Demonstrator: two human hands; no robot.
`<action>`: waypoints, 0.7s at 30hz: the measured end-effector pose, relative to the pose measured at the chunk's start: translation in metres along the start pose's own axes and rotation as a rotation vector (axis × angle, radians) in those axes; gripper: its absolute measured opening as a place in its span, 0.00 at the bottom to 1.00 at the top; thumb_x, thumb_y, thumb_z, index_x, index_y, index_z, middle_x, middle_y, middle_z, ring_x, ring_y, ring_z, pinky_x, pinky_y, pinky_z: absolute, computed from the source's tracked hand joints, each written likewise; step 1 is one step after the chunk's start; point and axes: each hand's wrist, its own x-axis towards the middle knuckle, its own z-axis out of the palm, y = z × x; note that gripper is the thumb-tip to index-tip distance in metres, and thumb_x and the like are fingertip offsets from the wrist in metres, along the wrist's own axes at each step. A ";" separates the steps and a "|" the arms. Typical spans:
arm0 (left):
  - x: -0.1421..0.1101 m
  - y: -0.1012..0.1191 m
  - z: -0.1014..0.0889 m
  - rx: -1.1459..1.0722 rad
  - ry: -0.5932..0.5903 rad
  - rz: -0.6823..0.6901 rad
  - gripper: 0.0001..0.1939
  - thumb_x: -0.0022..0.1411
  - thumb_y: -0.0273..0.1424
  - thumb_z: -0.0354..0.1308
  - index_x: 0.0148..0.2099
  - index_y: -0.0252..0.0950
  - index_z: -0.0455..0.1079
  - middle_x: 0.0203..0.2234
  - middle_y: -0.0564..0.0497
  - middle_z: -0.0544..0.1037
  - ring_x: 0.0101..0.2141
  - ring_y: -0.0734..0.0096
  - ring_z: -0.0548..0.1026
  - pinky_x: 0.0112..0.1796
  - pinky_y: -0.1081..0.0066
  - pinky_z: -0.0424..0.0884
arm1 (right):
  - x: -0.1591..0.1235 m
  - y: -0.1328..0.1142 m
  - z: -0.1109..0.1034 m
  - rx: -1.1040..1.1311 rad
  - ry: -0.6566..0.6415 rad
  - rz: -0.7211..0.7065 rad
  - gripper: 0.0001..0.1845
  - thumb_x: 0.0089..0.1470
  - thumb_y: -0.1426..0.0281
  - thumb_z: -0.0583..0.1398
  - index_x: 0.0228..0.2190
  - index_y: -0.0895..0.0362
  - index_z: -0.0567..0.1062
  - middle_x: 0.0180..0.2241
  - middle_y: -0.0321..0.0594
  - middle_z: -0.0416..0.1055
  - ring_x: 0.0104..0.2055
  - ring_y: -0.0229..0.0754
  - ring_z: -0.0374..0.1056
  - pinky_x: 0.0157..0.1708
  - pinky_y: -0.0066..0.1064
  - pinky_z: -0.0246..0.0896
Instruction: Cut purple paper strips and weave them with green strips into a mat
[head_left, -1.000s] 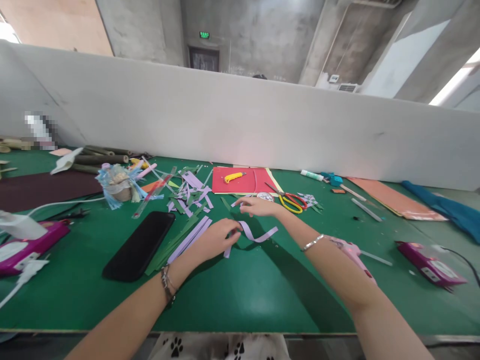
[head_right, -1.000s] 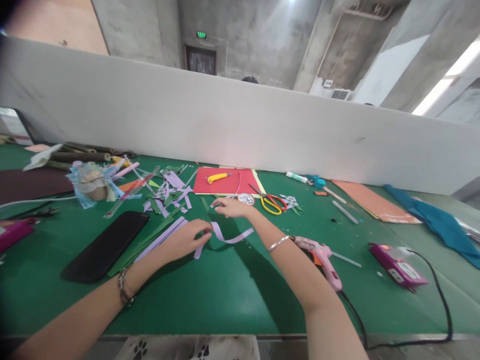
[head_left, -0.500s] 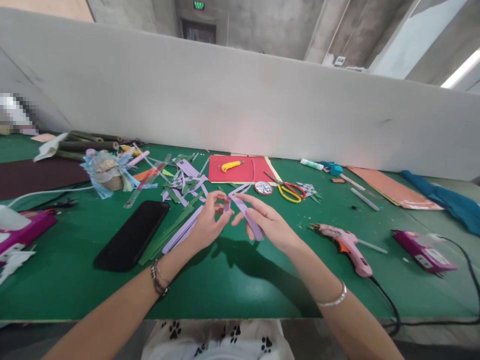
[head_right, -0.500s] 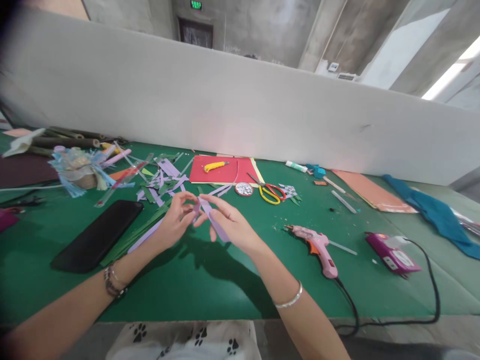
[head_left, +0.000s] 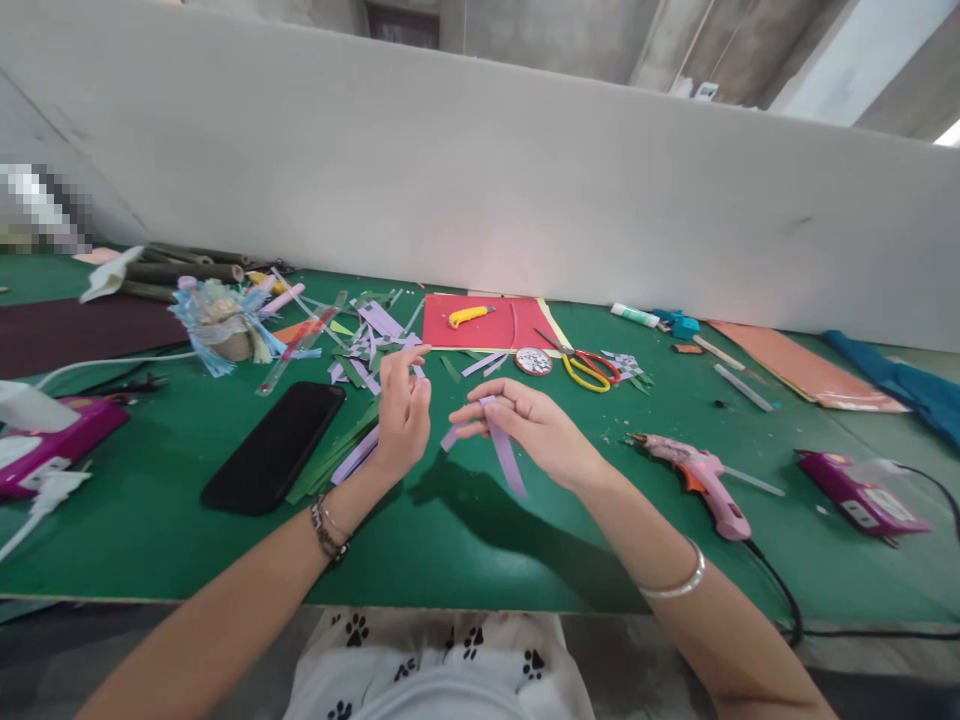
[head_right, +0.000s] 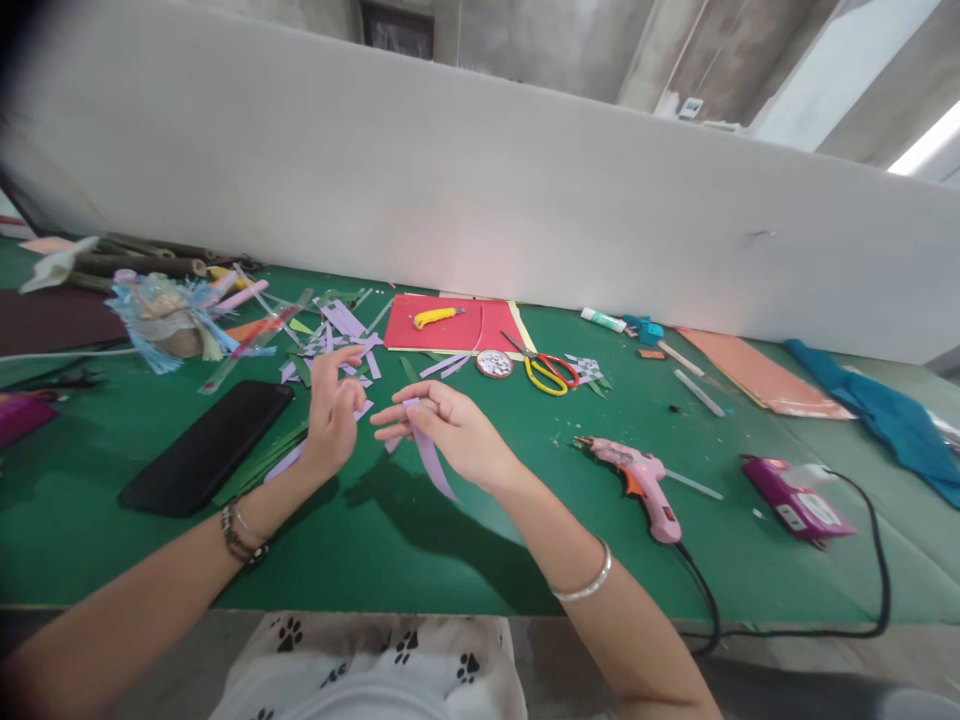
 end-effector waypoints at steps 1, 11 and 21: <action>0.000 0.000 0.001 -0.051 -0.006 0.000 0.23 0.62 0.42 0.34 0.53 0.36 0.54 0.46 0.41 0.61 0.42 0.62 0.64 0.41 0.63 0.63 | 0.001 0.000 0.000 -0.015 -0.007 -0.003 0.06 0.53 0.67 0.55 0.33 0.57 0.64 0.33 0.40 0.74 0.34 0.36 0.72 0.38 0.32 0.66; -0.014 0.022 0.026 -1.023 -0.718 -0.705 0.27 0.52 0.56 0.43 0.37 0.37 0.61 0.26 0.50 0.71 0.29 0.67 0.71 0.33 0.66 0.66 | 0.021 0.013 0.000 0.144 0.274 0.013 0.14 0.50 0.77 0.50 0.40 0.53 0.63 0.44 0.39 0.69 0.48 0.35 0.65 0.46 0.32 0.62; -0.017 0.020 0.023 -1.001 -0.770 -0.770 0.10 0.53 0.35 0.55 0.32 0.35 0.59 0.15 0.60 0.64 0.15 0.82 0.64 0.19 0.80 0.59 | 0.021 0.024 -0.026 -0.387 0.414 -0.089 0.09 0.48 0.73 0.51 0.35 0.56 0.65 0.28 0.35 0.67 0.33 0.35 0.65 0.33 0.29 0.61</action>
